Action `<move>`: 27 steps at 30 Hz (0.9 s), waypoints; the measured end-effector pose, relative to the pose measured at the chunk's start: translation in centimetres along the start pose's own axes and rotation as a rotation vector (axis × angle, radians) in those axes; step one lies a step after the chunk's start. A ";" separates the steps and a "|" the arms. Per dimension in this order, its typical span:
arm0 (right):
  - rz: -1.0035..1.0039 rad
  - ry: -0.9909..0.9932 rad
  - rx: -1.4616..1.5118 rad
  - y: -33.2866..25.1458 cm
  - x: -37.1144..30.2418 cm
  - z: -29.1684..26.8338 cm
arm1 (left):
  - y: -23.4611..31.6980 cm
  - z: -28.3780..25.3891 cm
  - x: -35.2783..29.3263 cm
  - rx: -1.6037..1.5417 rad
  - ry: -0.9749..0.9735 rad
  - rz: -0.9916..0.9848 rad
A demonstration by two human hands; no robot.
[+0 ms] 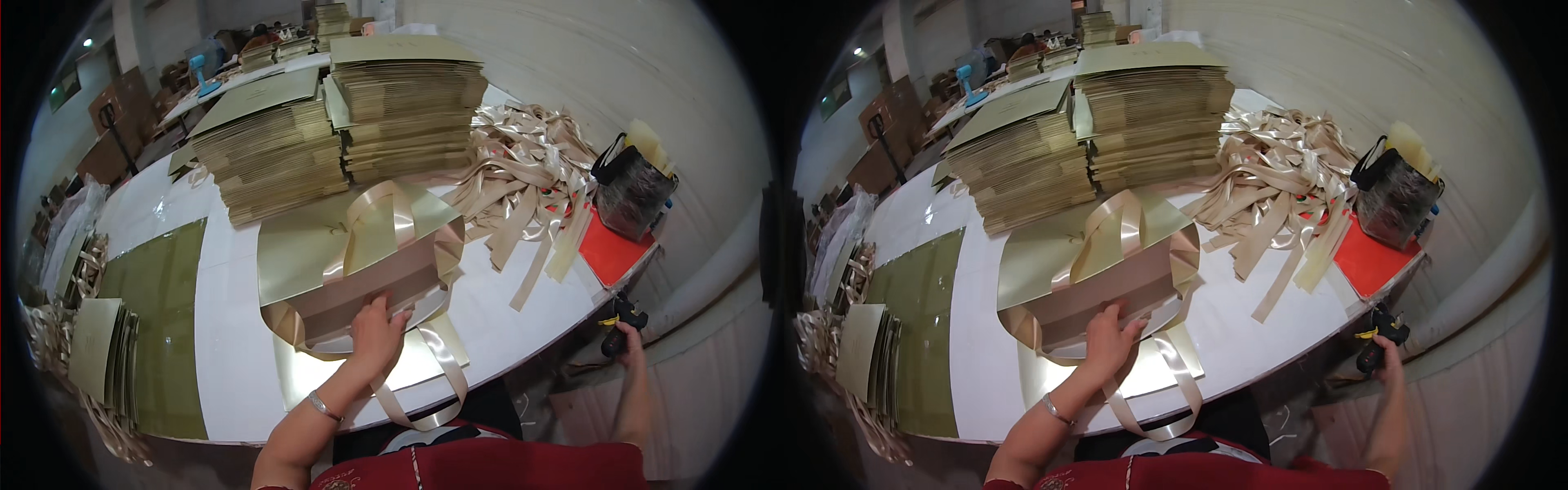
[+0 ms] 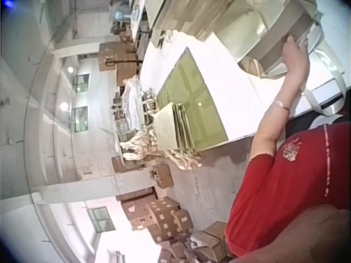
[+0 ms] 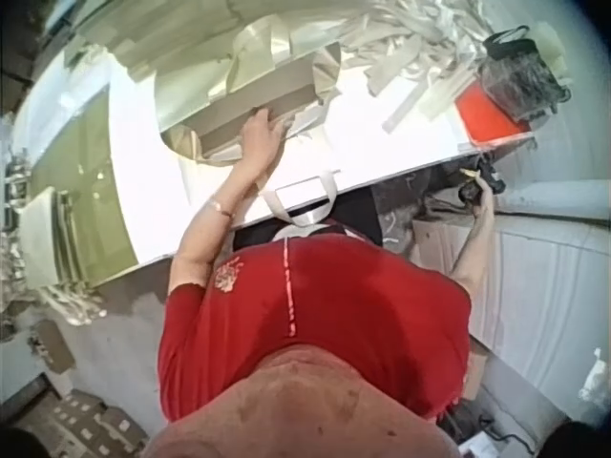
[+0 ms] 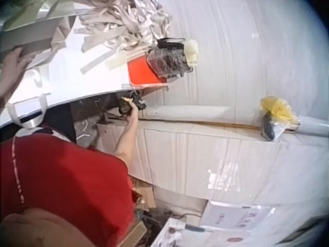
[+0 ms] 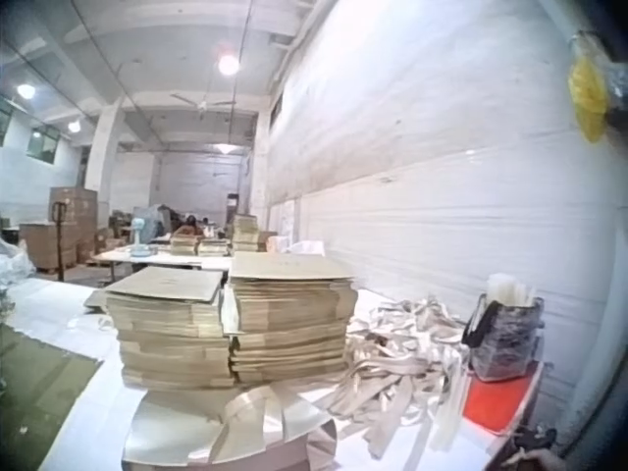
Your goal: The recorder is assembling gold gift bags by gluing ribbon handles onto them using a glue gun.
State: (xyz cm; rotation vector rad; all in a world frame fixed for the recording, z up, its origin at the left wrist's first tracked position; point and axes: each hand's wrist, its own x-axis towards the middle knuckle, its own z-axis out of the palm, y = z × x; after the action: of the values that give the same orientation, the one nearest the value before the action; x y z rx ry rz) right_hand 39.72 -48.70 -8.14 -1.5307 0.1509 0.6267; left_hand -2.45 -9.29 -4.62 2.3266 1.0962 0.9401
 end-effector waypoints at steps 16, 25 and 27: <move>-0.020 -0.992 -0.032 1.9 -20.3 24.0 | -1.5 3.2 2.5 -0.285 -0.183 -0.309; 0.040 -0.946 -0.364 4.2 -18.8 27.4 | -0.7 2.7 1.9 -0.428 -0.188 -0.370; 0.041 -0.921 -0.256 3.4 -19.3 27.2 | -0.1 1.9 1.5 -0.428 -0.195 -0.204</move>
State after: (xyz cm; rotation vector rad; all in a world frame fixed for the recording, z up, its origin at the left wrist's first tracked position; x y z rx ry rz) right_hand 14.13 -28.45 -0.29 -1.3367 -0.6188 1.3561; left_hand -0.42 -8.22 -5.42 1.8753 0.9258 0.7637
